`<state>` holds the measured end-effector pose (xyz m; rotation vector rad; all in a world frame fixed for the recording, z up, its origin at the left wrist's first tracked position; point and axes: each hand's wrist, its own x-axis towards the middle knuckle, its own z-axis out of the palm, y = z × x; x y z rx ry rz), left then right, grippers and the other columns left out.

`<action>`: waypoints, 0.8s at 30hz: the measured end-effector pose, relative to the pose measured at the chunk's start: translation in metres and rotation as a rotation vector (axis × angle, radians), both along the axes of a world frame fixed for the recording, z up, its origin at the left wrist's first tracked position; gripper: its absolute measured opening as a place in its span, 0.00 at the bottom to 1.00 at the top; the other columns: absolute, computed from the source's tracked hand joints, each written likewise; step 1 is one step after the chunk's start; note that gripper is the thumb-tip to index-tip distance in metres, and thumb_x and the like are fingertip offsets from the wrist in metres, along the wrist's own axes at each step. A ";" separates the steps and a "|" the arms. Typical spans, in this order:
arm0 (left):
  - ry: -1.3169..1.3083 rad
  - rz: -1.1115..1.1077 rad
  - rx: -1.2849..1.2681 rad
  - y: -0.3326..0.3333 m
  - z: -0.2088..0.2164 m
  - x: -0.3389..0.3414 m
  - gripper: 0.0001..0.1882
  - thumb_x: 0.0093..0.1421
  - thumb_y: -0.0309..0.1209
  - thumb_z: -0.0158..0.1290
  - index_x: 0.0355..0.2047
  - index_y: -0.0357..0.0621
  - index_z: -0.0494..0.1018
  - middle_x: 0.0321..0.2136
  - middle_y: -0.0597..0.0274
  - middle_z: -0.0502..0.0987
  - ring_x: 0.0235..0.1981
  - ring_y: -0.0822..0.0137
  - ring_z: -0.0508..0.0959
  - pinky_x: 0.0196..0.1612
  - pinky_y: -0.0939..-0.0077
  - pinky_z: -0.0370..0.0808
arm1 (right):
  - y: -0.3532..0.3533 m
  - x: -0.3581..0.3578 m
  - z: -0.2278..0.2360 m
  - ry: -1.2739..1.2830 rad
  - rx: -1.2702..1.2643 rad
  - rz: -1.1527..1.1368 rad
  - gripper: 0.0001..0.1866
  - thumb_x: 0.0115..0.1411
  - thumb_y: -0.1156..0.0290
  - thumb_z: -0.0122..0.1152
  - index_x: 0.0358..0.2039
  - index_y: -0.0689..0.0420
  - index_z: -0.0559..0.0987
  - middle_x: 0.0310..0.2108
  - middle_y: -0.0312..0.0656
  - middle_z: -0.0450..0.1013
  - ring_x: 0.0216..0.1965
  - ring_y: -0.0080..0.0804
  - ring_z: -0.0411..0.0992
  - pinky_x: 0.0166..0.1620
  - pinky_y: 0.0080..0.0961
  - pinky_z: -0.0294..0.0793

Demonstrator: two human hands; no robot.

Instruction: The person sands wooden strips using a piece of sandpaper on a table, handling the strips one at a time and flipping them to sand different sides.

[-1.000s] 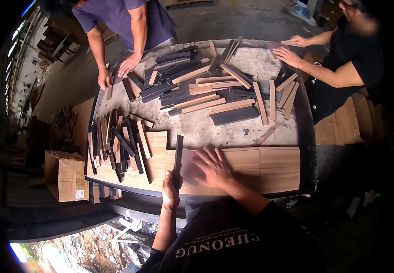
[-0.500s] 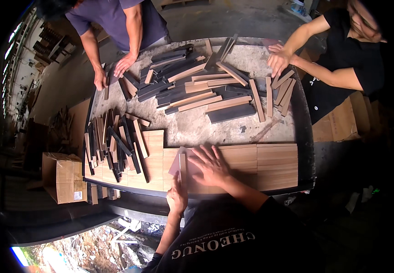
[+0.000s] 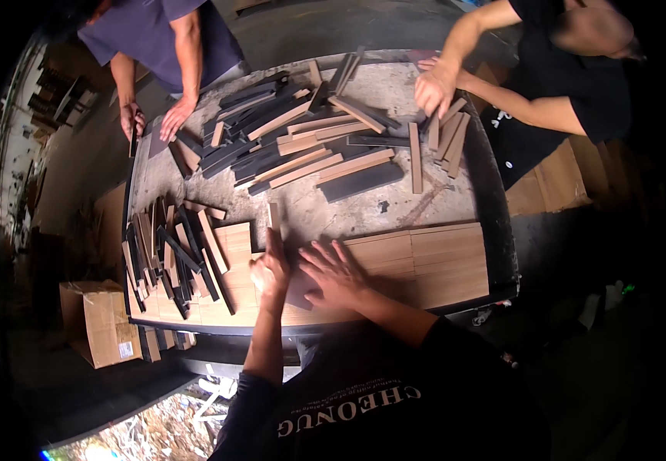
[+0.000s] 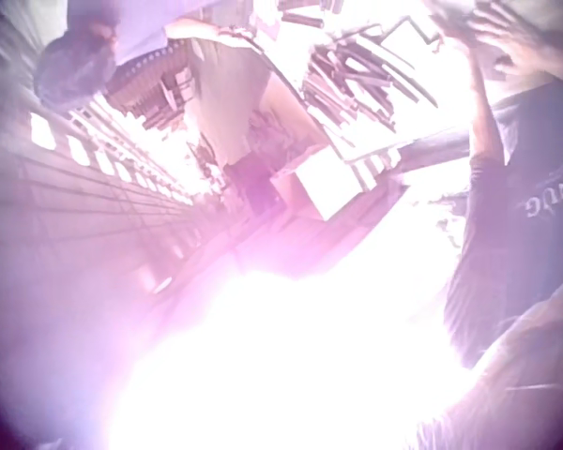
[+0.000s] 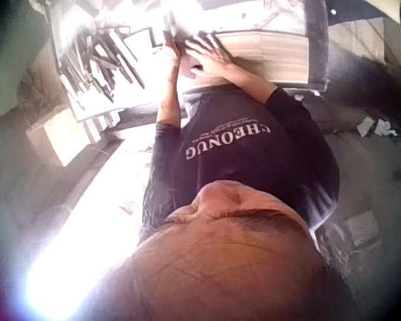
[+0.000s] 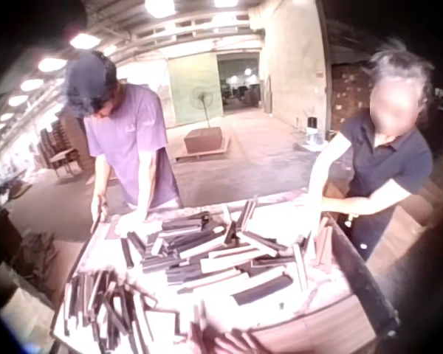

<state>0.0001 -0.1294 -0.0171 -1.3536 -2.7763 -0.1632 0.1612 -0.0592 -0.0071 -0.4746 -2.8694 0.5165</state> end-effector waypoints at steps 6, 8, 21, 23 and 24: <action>-0.192 -0.012 0.022 -0.062 0.018 0.066 0.26 0.62 0.33 0.42 0.60 0.39 0.59 0.37 0.47 0.76 0.18 0.57 0.79 0.26 0.61 0.74 | 0.003 0.004 0.008 -0.036 -0.070 -0.011 0.38 0.49 0.45 0.57 0.58 0.48 0.66 0.66 0.36 0.51 0.68 0.37 0.44 0.66 0.50 0.36; -0.090 -0.002 -0.110 -0.070 0.012 0.071 0.28 0.61 0.33 0.43 0.61 0.39 0.58 0.43 0.47 0.76 0.17 0.60 0.79 0.23 0.63 0.72 | 0.003 0.004 0.008 -0.084 -0.061 -0.011 0.39 0.48 0.43 0.57 0.59 0.47 0.65 0.66 0.36 0.51 0.67 0.36 0.44 0.66 0.51 0.35; -0.110 -0.002 -0.101 -0.071 -0.007 0.065 0.30 0.56 0.31 0.45 0.60 0.41 0.60 0.52 0.56 0.72 0.18 0.65 0.78 0.26 0.62 0.73 | 0.005 0.004 0.003 -0.074 -0.002 -0.012 0.41 0.46 0.42 0.58 0.59 0.47 0.66 0.65 0.36 0.53 0.67 0.36 0.47 0.66 0.50 0.39; -0.059 -0.014 -0.178 -0.051 -0.008 0.049 0.29 0.56 0.33 0.44 0.60 0.42 0.60 0.53 0.55 0.71 0.21 0.64 0.79 0.26 0.61 0.73 | 0.003 0.009 -0.002 -0.098 0.001 -0.004 0.40 0.47 0.41 0.58 0.59 0.47 0.66 0.65 0.36 0.54 0.67 0.36 0.47 0.65 0.50 0.39; -0.042 -0.002 -0.014 -0.036 -0.012 0.023 0.28 0.57 0.32 0.42 0.60 0.41 0.60 0.41 0.55 0.72 0.18 0.62 0.77 0.23 0.64 0.72 | 0.001 0.007 -0.003 -0.074 0.008 -0.010 0.40 0.47 0.42 0.57 0.58 0.47 0.66 0.64 0.36 0.54 0.66 0.35 0.47 0.65 0.50 0.39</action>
